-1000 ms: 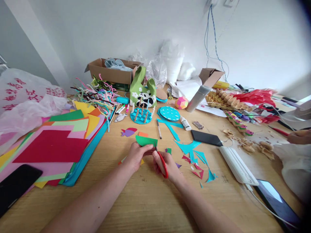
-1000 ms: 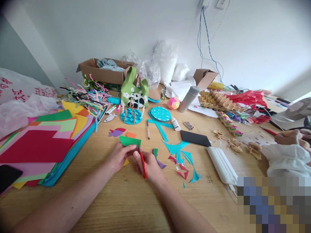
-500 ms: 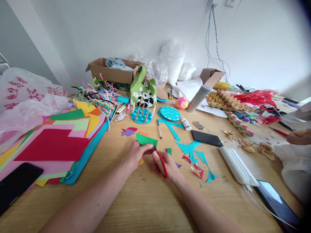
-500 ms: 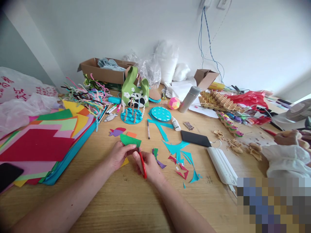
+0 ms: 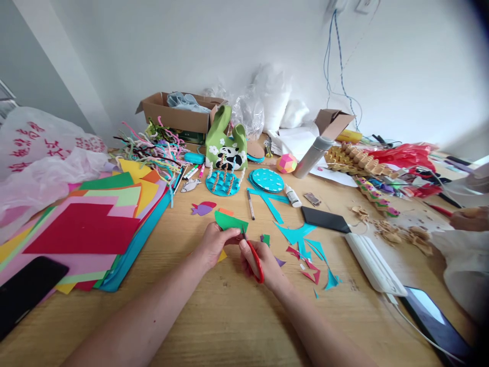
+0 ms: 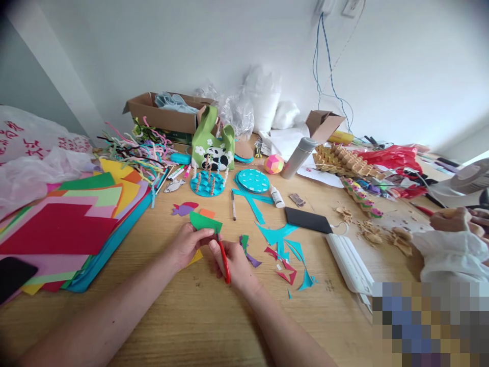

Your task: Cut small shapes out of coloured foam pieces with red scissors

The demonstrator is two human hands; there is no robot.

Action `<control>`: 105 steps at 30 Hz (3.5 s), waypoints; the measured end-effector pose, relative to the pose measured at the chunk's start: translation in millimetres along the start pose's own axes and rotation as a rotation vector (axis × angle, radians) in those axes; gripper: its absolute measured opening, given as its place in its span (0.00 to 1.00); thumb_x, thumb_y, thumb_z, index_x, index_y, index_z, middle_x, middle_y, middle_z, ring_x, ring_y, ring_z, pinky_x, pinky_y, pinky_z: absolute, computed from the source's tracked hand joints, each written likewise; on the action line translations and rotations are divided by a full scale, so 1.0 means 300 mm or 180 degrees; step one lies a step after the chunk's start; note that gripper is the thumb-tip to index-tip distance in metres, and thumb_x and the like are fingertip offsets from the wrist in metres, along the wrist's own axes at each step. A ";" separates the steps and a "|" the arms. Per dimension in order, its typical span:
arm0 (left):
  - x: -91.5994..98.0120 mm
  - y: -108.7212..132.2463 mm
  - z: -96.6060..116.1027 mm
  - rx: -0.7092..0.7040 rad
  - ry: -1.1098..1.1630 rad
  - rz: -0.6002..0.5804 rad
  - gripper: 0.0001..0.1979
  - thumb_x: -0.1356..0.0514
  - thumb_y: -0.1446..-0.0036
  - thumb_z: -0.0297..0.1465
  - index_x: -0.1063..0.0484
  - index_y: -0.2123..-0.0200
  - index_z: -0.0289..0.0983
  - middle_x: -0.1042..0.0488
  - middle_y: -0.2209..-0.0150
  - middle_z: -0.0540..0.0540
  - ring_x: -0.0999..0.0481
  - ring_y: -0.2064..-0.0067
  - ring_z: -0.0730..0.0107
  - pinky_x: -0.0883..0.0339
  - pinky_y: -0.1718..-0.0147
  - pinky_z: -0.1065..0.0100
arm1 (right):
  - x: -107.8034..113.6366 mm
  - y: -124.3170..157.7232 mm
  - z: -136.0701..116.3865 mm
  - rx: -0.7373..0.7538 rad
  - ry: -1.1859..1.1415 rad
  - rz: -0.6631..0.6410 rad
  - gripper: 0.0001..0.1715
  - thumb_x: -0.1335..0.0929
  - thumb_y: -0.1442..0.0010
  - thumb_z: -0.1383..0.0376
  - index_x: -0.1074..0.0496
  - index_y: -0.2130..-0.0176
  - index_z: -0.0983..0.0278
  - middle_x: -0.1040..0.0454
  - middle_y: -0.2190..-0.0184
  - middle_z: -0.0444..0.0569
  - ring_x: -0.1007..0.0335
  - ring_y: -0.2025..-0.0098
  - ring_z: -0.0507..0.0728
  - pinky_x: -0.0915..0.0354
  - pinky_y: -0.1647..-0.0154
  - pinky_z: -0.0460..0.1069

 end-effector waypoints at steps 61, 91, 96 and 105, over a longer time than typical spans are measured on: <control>0.001 -0.001 0.011 -0.0088 -0.0139 0.0016 0.10 0.30 0.63 0.32 0.23 0.76 0.33 0.21 0.76 0.44 0.22 0.72 0.63 0.27 0.66 0.62 | 0.007 -0.014 0.020 0.0048 0.0130 0.0004 0.34 0.37 0.43 0.36 0.37 0.75 0.63 0.34 0.84 0.43 0.40 0.85 0.49 0.46 0.85 0.43; 0.103 -0.042 0.146 -0.0780 -0.0943 0.0814 0.19 0.27 0.63 0.33 0.24 0.65 0.36 0.22 0.68 0.47 0.23 0.63 0.66 0.31 0.62 0.65 | 0.023 -0.015 0.003 -0.0136 -0.0121 -0.0364 0.37 0.37 0.46 0.34 0.37 0.78 0.63 0.33 0.85 0.43 0.39 0.85 0.48 0.45 0.84 0.43; 0.073 -0.044 0.070 0.0052 0.0167 0.0477 0.23 0.25 0.63 0.38 0.27 0.65 0.36 0.23 0.68 0.47 0.23 0.69 0.68 0.29 0.68 0.66 | 0.035 -0.006 -0.022 0.0058 -0.0167 -0.0134 0.36 0.40 0.41 0.37 0.37 0.79 0.63 0.34 0.84 0.44 0.40 0.85 0.48 0.45 0.84 0.43; -0.002 0.003 0.017 0.0174 0.0007 -0.0035 0.10 0.28 0.64 0.29 0.24 0.76 0.32 0.23 0.75 0.47 0.25 0.73 0.71 0.29 0.68 0.67 | 0.005 -0.014 0.002 0.0116 -0.0289 -0.0283 0.36 0.37 0.43 0.35 0.36 0.77 0.64 0.32 0.83 0.44 0.39 0.85 0.48 0.45 0.84 0.43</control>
Point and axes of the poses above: each hand's wrist, its own y-axis away from the middle knuckle, its own x-axis out of the back of the hand, z = x × y, the point moved 6 cm from there along -y, towards the middle knuckle
